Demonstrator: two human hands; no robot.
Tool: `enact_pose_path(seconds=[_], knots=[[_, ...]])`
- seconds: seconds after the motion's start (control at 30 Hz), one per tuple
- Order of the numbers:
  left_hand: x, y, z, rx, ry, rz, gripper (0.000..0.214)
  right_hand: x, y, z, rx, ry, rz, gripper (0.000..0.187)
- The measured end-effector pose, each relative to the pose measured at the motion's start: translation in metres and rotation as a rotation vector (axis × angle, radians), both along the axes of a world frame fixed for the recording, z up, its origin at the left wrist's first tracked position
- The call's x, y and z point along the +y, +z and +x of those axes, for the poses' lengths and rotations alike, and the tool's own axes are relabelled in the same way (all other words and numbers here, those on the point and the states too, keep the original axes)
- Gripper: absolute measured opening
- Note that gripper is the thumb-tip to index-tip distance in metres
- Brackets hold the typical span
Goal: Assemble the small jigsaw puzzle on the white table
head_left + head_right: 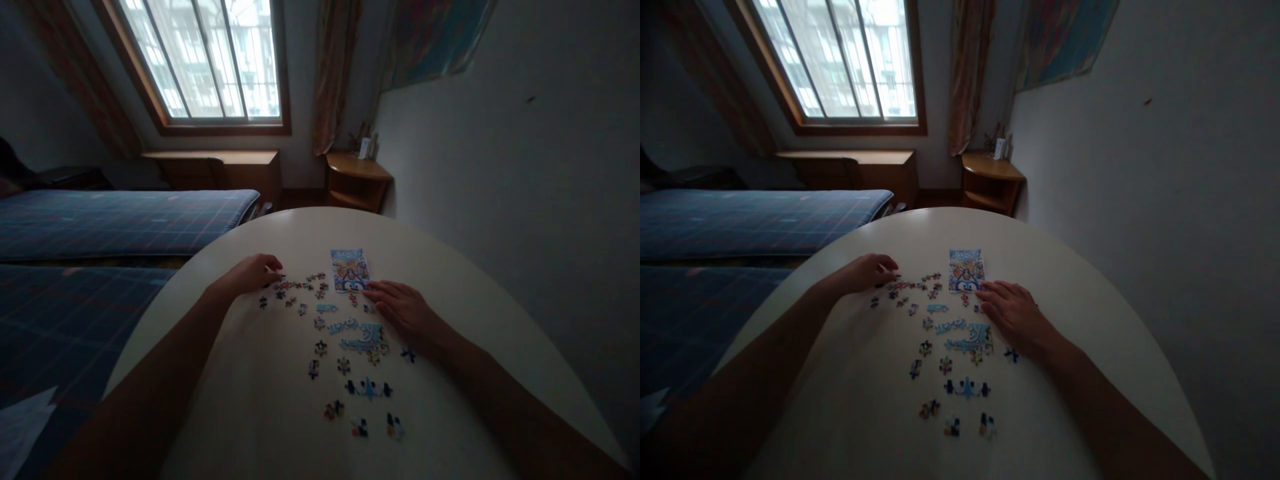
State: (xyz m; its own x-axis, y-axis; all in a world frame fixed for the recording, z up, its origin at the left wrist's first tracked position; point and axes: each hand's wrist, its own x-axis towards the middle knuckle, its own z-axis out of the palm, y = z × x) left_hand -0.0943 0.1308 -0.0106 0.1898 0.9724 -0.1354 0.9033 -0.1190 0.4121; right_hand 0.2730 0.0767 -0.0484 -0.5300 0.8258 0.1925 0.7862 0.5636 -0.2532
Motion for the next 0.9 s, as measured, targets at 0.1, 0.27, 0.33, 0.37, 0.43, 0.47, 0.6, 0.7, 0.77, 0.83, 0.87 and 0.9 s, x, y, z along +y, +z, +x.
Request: enact_pose_path(seconds=[0.1,0.27,0.33,0.37,0.43,0.47,0.6,0.7,0.77,0.83,0.87,0.9], knots=[[0.000,0.004,-0.001,-0.006,-0.027,-0.043,0.034,-0.001,0.001,-0.001,0.010,-0.001,0.003,0.058],[-0.002,0.010,-0.009,0.059,-0.050,-0.085,0.030,0.000,0.002,0.001,0.009,-0.003,0.002,0.056],[-0.004,0.014,-0.016,0.104,-0.050,-0.092,0.029,0.000,0.000,0.002,0.008,-0.004,-0.005,0.055],[-0.005,0.016,-0.019,0.125,-0.047,-0.098,0.030,0.001,0.000,0.002,0.010,-0.006,-0.008,0.055],[-0.008,0.020,-0.023,0.158,-0.042,-0.130,0.031,0.001,-0.002,0.002,0.013,-0.006,-0.017,0.055],[-0.010,0.021,-0.024,0.169,-0.040,-0.154,0.031,0.001,-0.002,0.002,0.014,-0.004,-0.022,0.055],[-0.013,0.023,-0.023,0.191,-0.011,-0.255,0.029,0.001,-0.002,0.003,0.028,0.007,-0.011,0.055],[-0.016,0.025,-0.021,0.187,0.017,-0.312,0.027,0.001,-0.001,0.003,0.037,0.011,-0.002,0.054],[-0.018,0.028,-0.019,0.178,0.027,-0.338,0.025,0.002,-0.001,0.004,0.036,0.011,-0.008,0.053],[-0.021,0.031,-0.017,0.171,0.028,-0.358,0.022,0.002,-0.002,0.004,0.032,0.010,-0.008,0.053],[-0.022,0.032,-0.016,0.168,0.024,-0.367,0.022,0.003,-0.002,0.004,0.030,0.010,-0.006,0.053],[-0.023,0.033,-0.014,0.166,0.018,-0.374,0.022,0.003,-0.003,0.004,0.027,0.012,-0.004,0.053]])
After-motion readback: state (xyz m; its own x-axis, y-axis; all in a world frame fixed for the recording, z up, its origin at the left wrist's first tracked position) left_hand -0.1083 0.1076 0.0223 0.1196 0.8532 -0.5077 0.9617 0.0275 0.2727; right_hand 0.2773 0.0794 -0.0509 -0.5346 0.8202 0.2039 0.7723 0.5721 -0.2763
